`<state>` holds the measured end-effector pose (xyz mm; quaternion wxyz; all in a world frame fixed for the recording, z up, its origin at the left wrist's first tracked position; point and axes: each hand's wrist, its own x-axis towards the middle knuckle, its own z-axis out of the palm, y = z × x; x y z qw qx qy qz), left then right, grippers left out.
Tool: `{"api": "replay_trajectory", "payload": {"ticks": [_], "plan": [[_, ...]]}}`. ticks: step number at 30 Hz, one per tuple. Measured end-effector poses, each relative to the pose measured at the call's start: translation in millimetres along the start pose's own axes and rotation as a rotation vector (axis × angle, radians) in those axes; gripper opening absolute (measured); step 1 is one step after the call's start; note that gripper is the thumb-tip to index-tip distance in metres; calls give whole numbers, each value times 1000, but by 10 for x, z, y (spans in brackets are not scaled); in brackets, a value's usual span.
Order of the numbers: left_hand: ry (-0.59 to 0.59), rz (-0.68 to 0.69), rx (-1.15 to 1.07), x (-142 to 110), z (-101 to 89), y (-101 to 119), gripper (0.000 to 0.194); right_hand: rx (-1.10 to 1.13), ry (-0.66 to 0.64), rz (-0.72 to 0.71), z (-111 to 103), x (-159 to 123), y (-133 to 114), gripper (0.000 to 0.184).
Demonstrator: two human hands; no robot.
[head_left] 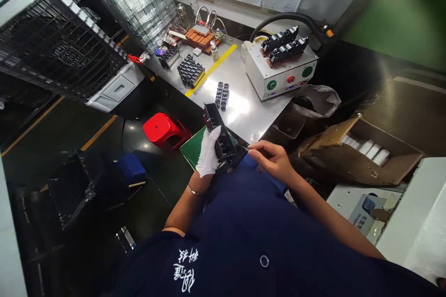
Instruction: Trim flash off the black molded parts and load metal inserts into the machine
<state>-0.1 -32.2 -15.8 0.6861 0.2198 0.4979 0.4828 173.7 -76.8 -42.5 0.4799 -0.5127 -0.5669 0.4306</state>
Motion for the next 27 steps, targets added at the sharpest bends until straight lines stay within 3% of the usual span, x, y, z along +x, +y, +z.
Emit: {"api": "replay_trajectory", "payload": {"ticks": [4,9,13,17,27], "plan": [[-56,55,-7,51,-29,-10,39,-18,-133,-86,45,-85,-86,19],[-44,95,62,12,-19,-8,47,-64,-135,-121,57,-34,-19,20],[-121,94,58,-19,-20,0,42,-47,-162,-172,42,-19,-7,18],[-122,66,52,-38,-20,17,41,-56,-201,-180,36,6,1,20],[-221,44,299,-177,-48,40,46,-87,-49,-112,-75,437,139,40]]}}
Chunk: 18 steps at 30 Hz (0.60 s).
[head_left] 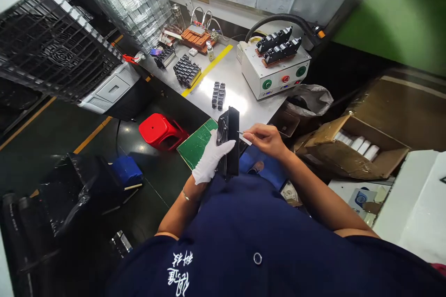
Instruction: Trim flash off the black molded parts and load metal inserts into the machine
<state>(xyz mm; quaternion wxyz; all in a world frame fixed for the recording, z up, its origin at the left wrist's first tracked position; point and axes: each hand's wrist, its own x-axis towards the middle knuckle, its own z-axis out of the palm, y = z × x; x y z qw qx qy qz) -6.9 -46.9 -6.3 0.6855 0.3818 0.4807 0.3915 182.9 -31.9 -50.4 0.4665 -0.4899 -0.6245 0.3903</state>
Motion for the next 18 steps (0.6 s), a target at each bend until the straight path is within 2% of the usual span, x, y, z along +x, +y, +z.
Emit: {"api": "replay_trajectory", "payload": {"ticks": [3,5,7,9,12,15,18], "plan": [[-73,-34,21,-62,-14,14,57,-19,101,45,-65,155,132,42],[-179,-62,2,-99,-58,32,60,-48,174,86,-119,234,198,45],[-287,-119,-40,-129,-146,52,60,-66,191,90,-180,266,198,45],[-346,-241,-78,-157,-273,71,57,-70,129,36,-244,244,123,41],[-421,-402,-98,-205,-462,96,55,-98,-75,-88,-332,160,-66,33],[-497,-446,-83,-253,-569,106,57,-148,-265,-162,-397,106,-221,29],[-528,-455,-54,-274,-612,86,56,-182,-373,-216,-440,117,-288,27]]}}
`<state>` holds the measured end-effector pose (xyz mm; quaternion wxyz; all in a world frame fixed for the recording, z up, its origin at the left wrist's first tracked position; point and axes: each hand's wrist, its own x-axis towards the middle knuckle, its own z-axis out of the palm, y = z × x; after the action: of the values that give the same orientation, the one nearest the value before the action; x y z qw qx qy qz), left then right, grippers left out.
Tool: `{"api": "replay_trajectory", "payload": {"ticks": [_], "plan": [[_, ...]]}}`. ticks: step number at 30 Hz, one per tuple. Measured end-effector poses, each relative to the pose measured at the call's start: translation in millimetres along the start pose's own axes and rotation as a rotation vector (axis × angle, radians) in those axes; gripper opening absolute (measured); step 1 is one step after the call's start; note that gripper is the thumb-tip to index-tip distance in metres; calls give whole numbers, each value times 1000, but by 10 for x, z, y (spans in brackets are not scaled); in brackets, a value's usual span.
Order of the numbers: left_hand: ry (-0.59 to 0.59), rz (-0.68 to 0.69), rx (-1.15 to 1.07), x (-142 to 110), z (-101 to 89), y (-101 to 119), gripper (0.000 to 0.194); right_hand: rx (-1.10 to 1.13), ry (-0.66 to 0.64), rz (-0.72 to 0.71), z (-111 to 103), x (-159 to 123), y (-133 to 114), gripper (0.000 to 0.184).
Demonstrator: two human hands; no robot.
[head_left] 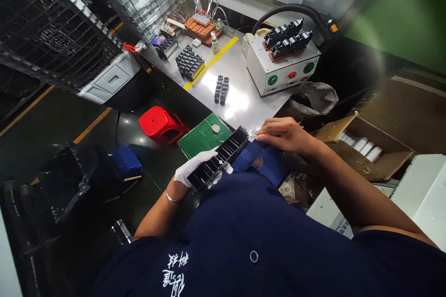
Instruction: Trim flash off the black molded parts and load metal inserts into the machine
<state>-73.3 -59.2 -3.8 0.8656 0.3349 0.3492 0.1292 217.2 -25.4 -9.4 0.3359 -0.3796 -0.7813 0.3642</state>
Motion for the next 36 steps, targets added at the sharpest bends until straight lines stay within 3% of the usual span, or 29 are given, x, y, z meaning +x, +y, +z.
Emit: {"api": "replay_trajectory", "payload": {"ticks": [8,12,19,21,25,26,28,31,36], "plan": [[-44,-54,27,-45,-93,-29,51,-7,-267,-51,-116,76,19,26],[-85,-130,74,-47,-100,-3,67,0,-305,-58,-97,124,54,28],[-186,-187,9,3,-143,-131,68,96,-151,-33,62,131,187,24],[-190,-158,-31,30,-141,-157,71,177,-26,52,172,121,213,27],[-103,-85,-30,60,-88,-130,66,315,372,345,407,112,206,40],[-72,-70,-29,58,-72,-115,63,321,412,398,447,109,186,43],[-10,-50,-23,48,-45,-85,59,265,374,434,494,97,129,49],[67,-47,2,36,-16,-56,59,57,253,380,512,81,36,55],[121,72,55,71,19,-58,68,-148,192,370,541,87,-19,59]]}}
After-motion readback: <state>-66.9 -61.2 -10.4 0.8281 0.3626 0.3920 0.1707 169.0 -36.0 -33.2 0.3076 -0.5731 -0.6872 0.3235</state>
